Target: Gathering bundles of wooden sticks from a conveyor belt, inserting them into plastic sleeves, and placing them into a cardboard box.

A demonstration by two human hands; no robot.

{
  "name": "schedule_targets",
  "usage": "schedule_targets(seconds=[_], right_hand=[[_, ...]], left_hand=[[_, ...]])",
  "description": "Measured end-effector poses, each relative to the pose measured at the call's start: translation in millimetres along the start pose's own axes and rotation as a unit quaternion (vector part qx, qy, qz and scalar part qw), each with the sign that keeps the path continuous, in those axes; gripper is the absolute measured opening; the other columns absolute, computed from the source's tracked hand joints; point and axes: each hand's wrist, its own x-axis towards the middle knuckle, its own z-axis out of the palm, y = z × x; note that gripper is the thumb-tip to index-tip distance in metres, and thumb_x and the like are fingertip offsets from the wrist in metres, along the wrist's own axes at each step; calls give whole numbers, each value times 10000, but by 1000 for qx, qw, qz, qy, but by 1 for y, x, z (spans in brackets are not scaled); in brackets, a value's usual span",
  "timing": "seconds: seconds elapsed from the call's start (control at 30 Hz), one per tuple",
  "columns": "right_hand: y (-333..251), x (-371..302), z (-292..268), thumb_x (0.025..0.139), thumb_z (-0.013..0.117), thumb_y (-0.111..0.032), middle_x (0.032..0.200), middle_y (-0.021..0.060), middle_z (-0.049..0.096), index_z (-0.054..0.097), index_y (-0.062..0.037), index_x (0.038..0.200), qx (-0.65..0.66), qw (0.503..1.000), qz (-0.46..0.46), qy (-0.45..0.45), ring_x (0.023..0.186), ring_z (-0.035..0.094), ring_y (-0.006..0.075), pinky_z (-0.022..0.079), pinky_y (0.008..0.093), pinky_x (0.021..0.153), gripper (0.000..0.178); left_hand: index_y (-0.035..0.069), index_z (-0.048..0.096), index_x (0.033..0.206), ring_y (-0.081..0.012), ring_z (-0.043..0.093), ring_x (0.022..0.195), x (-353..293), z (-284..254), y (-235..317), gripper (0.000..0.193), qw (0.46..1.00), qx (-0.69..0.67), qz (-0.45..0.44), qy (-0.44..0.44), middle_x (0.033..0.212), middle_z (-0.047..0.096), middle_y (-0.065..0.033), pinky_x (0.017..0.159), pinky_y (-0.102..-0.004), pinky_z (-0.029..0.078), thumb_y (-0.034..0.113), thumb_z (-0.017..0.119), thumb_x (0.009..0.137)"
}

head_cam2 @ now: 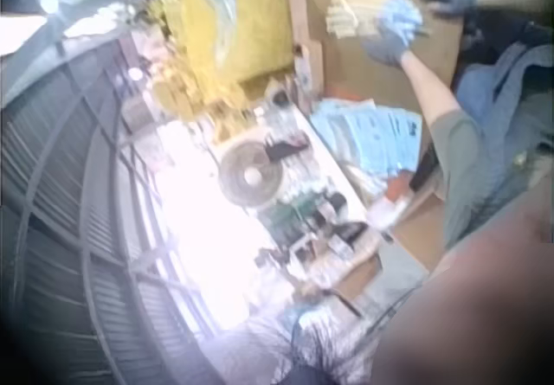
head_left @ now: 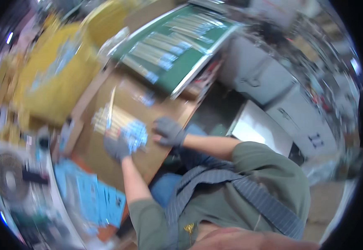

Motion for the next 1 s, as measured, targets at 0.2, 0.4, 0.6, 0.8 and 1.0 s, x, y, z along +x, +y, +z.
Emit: schedule_targets(seconds=[0.2,0.4,0.6,0.8,1.0], right_hand=[[-9,8,-2,788,632,-290,1086,178,548,558,-28,1068,-23,1000,10,-16,991,536,353,439,417,871,391],[-14,9,-1,780,643,-294,1076,176,549,561,-26,1056,-34,999,8,-28,992,533,352,436,415,873,394],[-12,5,-5,764,658,-282,1050,176,547,563,-20,1021,-29,1000,2,5,968,532,353,436,419,855,380],[-4,-4,9,763,642,-295,1034,167,550,554,-34,982,-5,1000,7,8,966,536,351,441,434,850,352],[-1,-7,2,776,628,-310,1038,170,548,546,-29,979,-22,999,26,24,958,534,357,444,429,847,356]], left_hand=[[20,512,1249,-355,495,1144,-1,5,-9,604,998,42,13,46,1197,555,-217,986,-422,366,455,591,837],[28,541,1215,-355,518,1089,3,5,-13,553,990,6,33,134,1176,546,-213,942,-411,399,416,627,831],[31,644,867,-327,560,911,39,10,-12,271,988,-55,40,136,926,602,-166,813,-423,440,291,676,799],[-5,607,801,-338,533,956,36,0,32,237,982,-113,143,38,912,574,-170,852,-416,416,212,694,762],[-47,547,1111,-374,516,1055,17,-9,21,430,990,-106,12,91,1084,559,-227,953,-422,391,305,603,871]])
